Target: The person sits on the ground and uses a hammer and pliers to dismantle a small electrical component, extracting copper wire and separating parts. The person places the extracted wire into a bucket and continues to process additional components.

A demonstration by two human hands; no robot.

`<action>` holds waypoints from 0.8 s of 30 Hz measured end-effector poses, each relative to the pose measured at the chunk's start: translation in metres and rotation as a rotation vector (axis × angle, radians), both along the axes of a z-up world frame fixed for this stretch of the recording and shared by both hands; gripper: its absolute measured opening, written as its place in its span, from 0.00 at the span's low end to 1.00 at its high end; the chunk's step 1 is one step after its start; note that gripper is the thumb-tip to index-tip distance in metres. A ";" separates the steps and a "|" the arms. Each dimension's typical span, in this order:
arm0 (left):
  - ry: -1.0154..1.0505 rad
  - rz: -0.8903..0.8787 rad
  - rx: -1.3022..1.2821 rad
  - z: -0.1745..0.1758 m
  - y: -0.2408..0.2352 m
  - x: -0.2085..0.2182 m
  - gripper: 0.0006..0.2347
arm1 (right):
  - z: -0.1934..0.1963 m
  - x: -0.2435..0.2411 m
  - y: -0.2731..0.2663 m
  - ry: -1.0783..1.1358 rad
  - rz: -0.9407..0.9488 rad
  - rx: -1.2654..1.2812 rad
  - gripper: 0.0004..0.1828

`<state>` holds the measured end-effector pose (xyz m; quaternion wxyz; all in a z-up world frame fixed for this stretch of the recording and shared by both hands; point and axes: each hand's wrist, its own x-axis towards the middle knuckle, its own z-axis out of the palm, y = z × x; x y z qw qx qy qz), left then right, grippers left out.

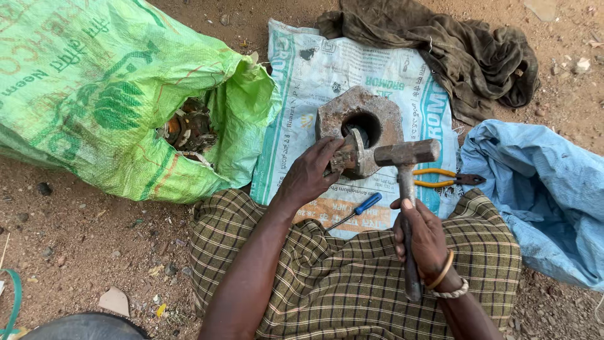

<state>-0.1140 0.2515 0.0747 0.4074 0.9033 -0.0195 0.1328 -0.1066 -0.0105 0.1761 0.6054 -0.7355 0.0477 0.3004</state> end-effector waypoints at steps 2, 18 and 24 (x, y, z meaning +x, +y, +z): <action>-0.189 0.042 0.229 0.000 -0.002 0.001 0.36 | 0.016 0.001 0.002 -0.136 0.052 -0.097 0.18; -0.005 0.026 -0.016 -0.001 0.005 0.005 0.45 | 0.094 0.023 0.032 -0.815 0.150 -0.220 0.14; -0.033 0.048 -0.009 -0.001 0.016 -0.001 0.45 | 0.042 0.036 0.034 -0.288 0.421 -0.537 0.19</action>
